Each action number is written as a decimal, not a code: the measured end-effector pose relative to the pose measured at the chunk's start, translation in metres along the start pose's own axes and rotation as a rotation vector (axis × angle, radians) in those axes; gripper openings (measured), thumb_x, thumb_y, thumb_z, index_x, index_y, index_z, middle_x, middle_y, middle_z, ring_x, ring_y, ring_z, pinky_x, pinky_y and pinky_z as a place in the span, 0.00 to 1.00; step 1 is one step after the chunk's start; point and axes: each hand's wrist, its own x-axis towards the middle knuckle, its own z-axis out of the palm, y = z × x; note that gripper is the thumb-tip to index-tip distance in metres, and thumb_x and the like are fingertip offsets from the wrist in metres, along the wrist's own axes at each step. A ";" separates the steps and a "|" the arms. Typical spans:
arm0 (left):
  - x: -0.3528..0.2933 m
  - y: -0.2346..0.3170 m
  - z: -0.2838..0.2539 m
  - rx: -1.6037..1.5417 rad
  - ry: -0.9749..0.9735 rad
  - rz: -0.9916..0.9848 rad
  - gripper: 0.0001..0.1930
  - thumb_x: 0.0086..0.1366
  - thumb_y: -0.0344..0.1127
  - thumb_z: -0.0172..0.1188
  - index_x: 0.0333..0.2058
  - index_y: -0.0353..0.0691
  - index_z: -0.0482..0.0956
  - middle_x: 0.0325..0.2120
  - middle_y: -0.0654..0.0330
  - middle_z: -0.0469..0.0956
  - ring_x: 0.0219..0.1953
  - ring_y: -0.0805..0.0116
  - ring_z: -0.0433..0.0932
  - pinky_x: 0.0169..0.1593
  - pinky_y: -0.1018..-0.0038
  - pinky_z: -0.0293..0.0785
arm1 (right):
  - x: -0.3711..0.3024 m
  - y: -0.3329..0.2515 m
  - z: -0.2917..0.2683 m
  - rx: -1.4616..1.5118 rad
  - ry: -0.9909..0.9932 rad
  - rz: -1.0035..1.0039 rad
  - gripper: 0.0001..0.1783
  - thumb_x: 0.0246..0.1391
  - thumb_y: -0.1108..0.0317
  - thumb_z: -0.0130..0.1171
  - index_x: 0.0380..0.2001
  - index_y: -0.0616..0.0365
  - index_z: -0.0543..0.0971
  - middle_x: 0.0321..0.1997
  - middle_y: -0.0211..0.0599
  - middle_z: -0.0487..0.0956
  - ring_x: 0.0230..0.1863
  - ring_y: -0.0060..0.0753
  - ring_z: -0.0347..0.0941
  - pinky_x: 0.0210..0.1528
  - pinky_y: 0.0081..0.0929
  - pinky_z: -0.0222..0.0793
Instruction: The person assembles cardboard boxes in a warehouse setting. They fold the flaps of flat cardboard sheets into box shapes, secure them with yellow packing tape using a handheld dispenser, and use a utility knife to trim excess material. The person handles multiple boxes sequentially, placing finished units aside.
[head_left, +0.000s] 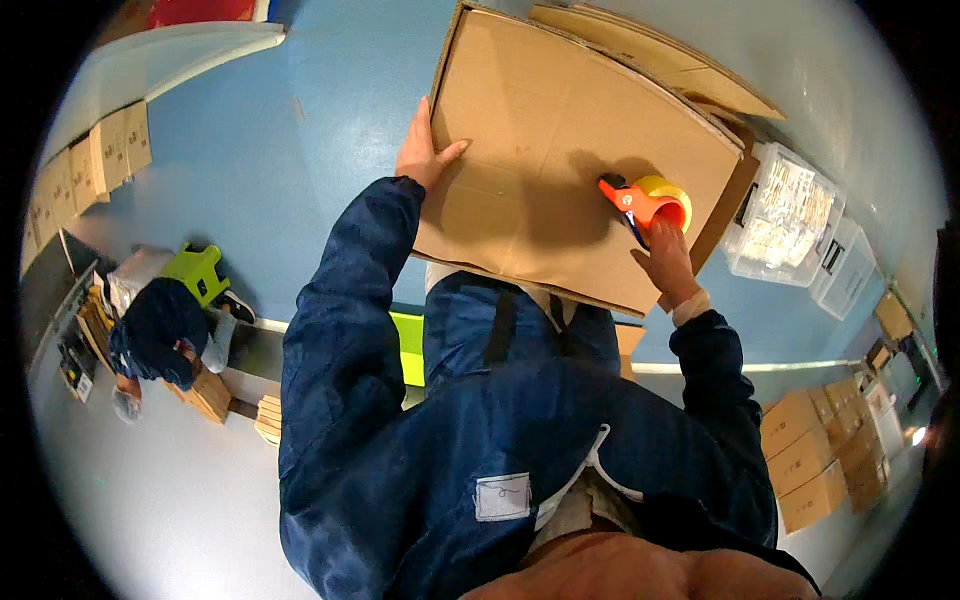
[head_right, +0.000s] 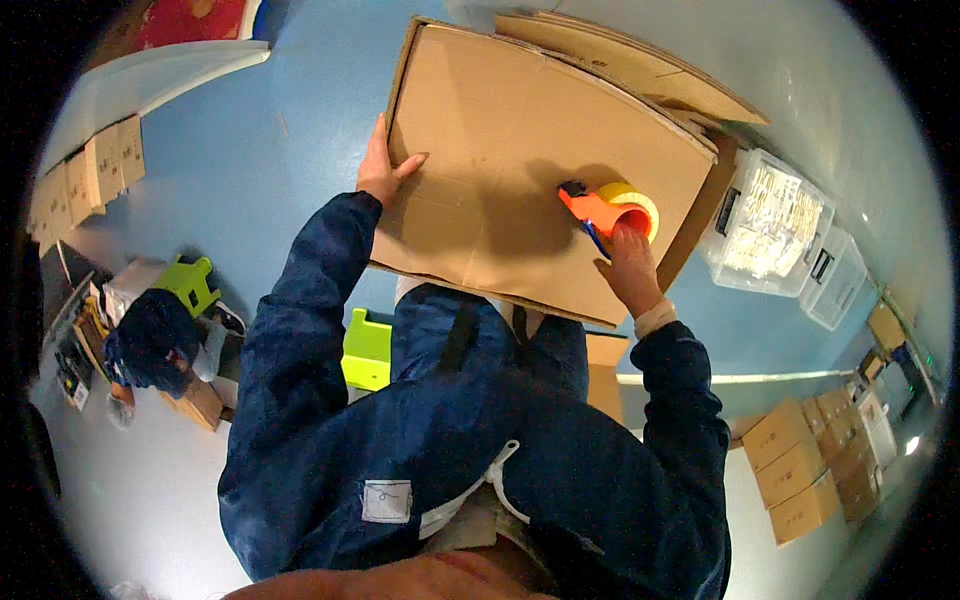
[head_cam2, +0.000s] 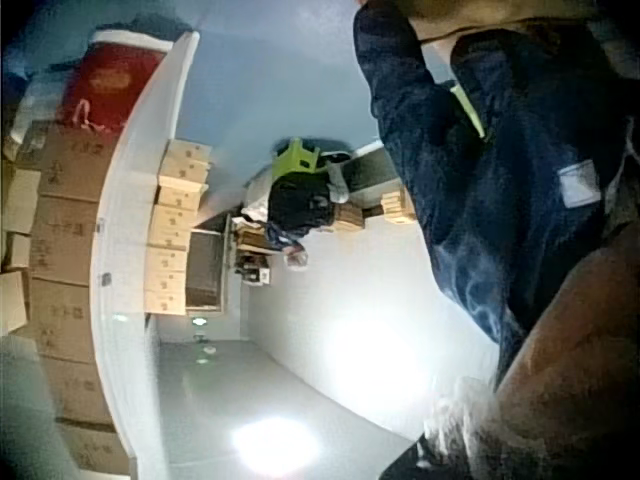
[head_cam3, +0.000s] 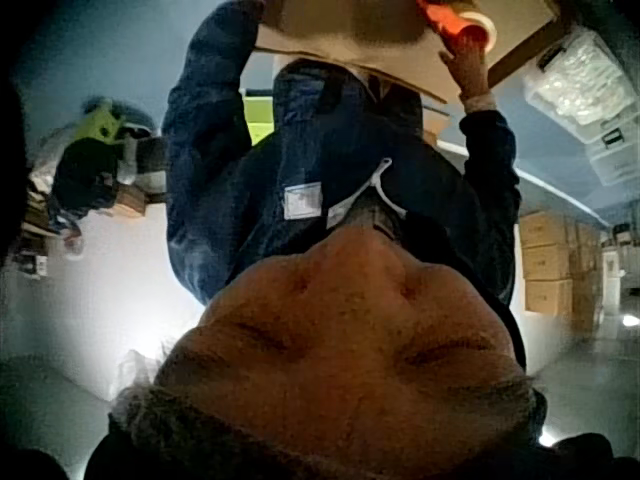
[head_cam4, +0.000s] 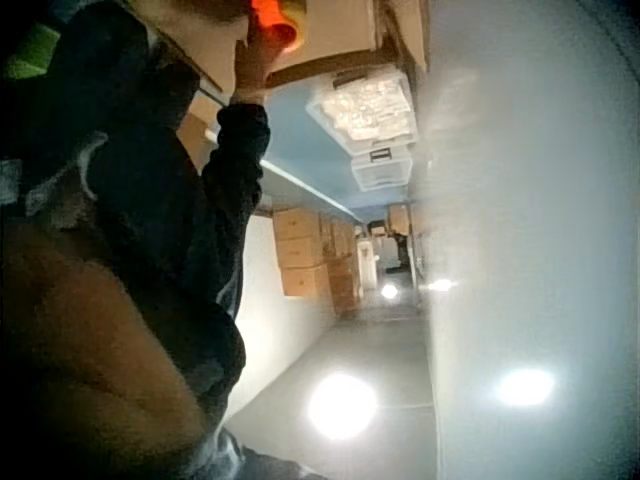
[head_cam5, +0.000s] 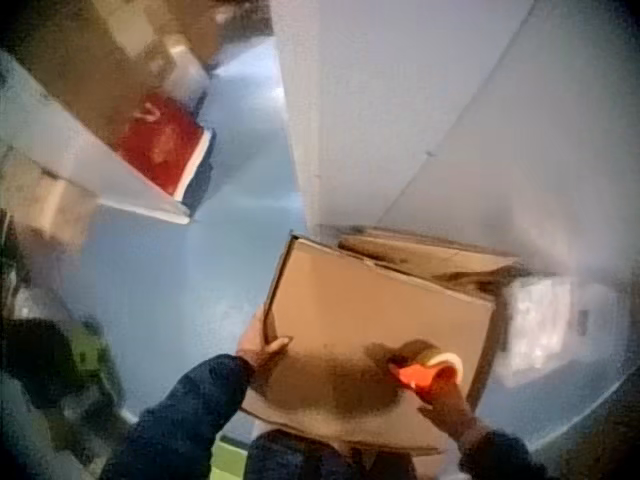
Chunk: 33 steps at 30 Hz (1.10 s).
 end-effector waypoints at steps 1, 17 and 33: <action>0.000 -0.001 -0.001 0.053 0.027 0.019 0.51 0.54 0.48 0.69 0.66 0.36 0.44 0.62 0.43 0.57 0.63 0.51 0.60 0.64 0.65 0.59 | -0.001 -0.005 -0.011 -0.033 0.019 -0.040 0.30 0.43 0.61 0.66 0.48 0.64 0.70 0.45 0.49 0.74 0.50 0.52 0.69 0.55 0.44 0.62; 0.000 -0.008 -0.012 0.116 0.114 0.124 0.46 0.52 0.50 0.67 0.63 0.34 0.53 0.54 0.44 0.67 0.53 0.46 0.69 0.55 0.58 0.67 | 0.411 -0.268 -0.088 -0.258 0.149 -0.746 0.07 0.53 0.69 0.51 0.31 0.61 0.74 0.35 0.45 0.76 0.43 0.48 0.73 0.46 0.41 0.70; 0.006 -0.023 -0.012 0.235 0.092 0.120 0.45 0.54 0.55 0.63 0.64 0.40 0.53 0.59 0.51 0.62 0.59 0.56 0.64 0.62 0.58 0.58 | 0.435 -0.265 -0.034 -0.601 -0.213 -0.923 0.20 0.58 0.56 0.49 0.49 0.55 0.74 0.59 0.40 0.70 0.68 0.44 0.55 0.71 0.48 0.41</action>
